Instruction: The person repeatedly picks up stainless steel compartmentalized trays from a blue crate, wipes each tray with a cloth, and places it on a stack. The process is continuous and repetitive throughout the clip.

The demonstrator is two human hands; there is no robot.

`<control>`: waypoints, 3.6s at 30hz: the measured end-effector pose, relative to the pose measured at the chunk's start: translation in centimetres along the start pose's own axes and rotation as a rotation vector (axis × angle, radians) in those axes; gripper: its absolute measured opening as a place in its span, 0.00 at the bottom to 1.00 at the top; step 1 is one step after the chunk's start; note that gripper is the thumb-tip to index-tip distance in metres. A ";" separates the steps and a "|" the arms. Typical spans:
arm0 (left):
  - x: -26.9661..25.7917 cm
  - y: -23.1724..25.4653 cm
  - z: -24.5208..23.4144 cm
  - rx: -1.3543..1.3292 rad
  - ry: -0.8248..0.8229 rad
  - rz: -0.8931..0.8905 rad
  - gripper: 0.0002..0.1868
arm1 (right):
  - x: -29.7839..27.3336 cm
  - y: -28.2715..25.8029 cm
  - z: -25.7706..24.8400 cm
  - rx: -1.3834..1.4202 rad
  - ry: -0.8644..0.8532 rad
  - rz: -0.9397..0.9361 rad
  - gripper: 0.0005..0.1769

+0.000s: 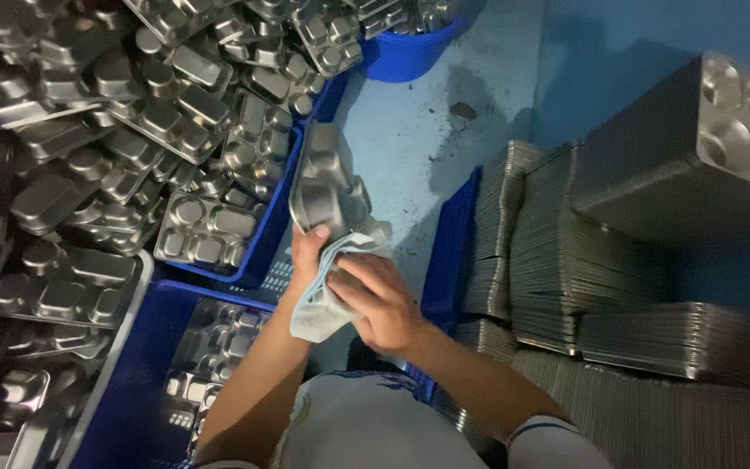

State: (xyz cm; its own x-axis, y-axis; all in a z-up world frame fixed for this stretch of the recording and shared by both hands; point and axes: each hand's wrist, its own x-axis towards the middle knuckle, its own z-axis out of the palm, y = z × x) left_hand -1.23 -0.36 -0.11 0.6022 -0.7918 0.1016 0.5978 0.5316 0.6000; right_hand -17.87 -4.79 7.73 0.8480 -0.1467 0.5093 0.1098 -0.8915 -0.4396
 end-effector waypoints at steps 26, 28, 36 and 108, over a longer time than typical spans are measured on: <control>-1.9 0.5 -2.5 0.085 -0.047 -0.132 0.55 | -6.7 4.9 7.4 0.698 0.410 0.896 0.26; -3.2 0.1 -1.5 0.246 -0.185 -0.082 0.60 | -4.9 5.4 5.2 1.215 0.534 0.902 0.26; -5.5 2.2 1.6 0.511 -0.366 -0.061 0.69 | -0.4 6.3 0.6 1.732 0.615 0.861 0.32; -6.8 7.2 1.8 2.046 0.004 -0.125 0.65 | -0.5 12.6 8.6 1.564 0.338 1.227 0.21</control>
State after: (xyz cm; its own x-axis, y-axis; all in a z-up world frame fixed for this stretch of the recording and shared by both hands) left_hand -1.96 8.29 4.99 0.6160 -0.7878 -0.0014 -0.7101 -0.5560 0.4320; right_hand -12.43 -12.23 -4.42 0.7170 -0.4936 -0.4922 0.0880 0.7646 -0.6385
